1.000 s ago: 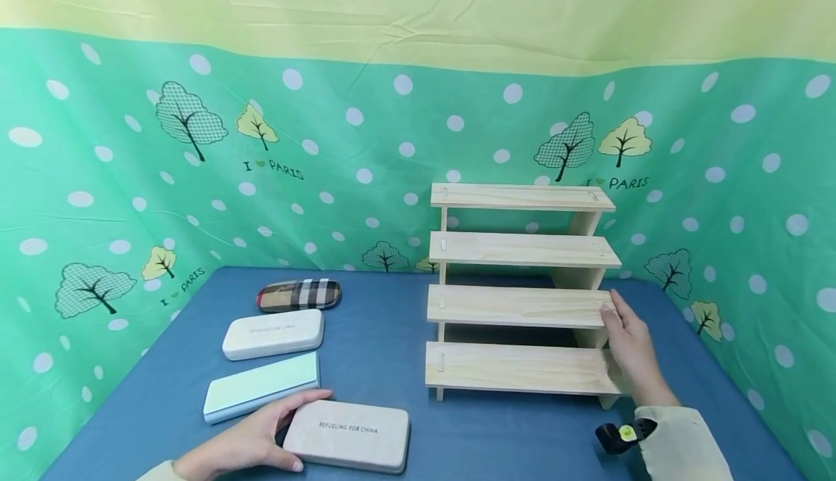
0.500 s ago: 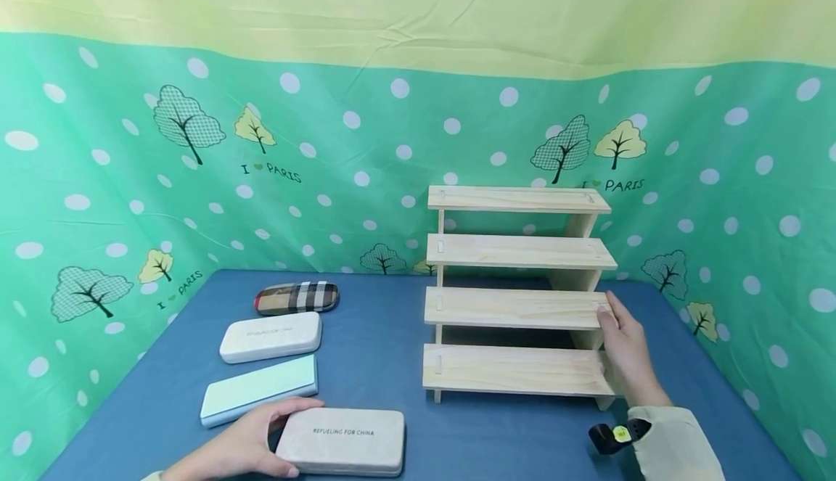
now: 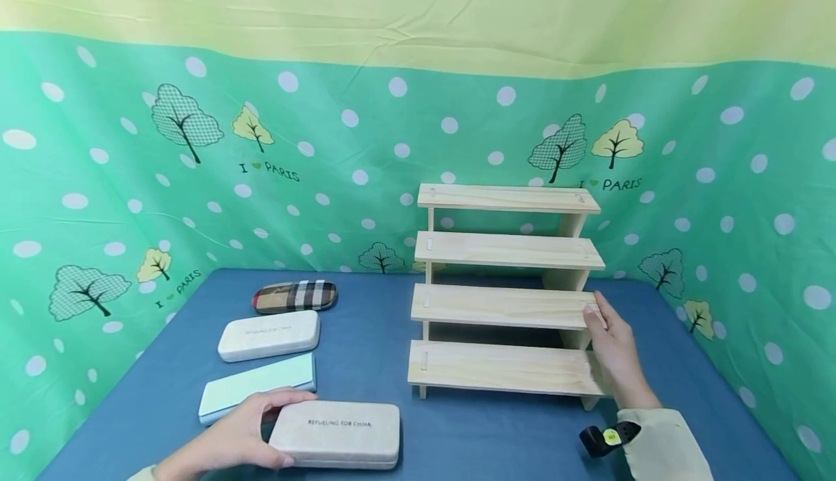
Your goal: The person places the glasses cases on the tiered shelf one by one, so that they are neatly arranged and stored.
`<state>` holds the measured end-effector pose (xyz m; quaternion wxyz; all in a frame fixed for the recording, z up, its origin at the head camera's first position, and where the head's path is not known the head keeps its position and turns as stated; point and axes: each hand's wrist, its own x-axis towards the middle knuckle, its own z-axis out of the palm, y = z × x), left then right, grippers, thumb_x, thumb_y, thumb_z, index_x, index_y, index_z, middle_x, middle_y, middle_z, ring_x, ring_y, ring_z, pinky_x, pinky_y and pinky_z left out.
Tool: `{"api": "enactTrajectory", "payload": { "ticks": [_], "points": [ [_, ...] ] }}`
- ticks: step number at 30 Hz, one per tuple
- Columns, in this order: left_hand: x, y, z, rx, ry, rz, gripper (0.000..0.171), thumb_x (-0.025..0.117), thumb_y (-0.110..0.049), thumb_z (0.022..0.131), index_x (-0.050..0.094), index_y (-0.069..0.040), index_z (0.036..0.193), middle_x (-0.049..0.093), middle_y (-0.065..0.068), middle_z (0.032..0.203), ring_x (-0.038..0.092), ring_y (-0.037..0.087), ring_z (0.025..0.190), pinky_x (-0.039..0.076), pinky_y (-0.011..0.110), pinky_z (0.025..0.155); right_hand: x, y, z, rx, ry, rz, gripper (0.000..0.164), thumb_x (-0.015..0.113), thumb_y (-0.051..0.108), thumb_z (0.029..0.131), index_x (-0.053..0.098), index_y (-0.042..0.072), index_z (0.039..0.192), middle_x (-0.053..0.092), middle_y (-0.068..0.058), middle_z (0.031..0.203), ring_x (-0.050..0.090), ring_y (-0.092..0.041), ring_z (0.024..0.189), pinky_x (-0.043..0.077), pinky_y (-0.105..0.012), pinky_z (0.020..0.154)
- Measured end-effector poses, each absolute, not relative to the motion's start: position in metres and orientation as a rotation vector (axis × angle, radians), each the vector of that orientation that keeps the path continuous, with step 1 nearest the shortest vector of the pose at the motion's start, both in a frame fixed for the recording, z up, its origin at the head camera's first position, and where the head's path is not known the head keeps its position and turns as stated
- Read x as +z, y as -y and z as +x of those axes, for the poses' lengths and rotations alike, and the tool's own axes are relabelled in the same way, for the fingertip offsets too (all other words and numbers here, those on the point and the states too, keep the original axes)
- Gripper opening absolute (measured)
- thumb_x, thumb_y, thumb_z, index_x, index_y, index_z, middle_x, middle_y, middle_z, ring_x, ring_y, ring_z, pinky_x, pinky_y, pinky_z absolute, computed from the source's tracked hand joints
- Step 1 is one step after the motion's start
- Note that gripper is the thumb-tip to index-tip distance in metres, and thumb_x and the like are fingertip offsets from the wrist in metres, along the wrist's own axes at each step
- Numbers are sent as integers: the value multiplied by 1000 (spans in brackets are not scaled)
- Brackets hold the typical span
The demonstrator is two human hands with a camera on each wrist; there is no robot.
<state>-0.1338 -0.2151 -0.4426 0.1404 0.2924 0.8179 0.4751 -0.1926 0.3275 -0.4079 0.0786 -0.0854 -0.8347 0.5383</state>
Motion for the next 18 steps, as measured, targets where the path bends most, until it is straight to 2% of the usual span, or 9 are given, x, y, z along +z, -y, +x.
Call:
{"api": "enactTrajectory", "payload": {
  "ticks": [7, 18],
  "points": [
    [-434, 220, -134, 1468, -2332, 882, 58, 78, -16, 71, 59, -12, 125, 63, 1, 109, 57, 10, 94, 44, 23, 80, -409, -327, -194, 1644, 2483, -242, 67, 29, 43, 100, 2, 8, 150, 3, -25, 153, 15, -50, 134, 24, -63, 98],
    [-408, 220, -141, 1473, -2435, 897, 57, 79, -17, 70, 60, -14, 123, 64, 0, 110, 57, 11, 94, 47, 25, 80, -407, -310, -189, 1633, 2502, -209, 67, 31, 43, 100, 2, 9, 151, 6, -25, 153, 18, -48, 134, 27, -61, 98]
  ]
}}
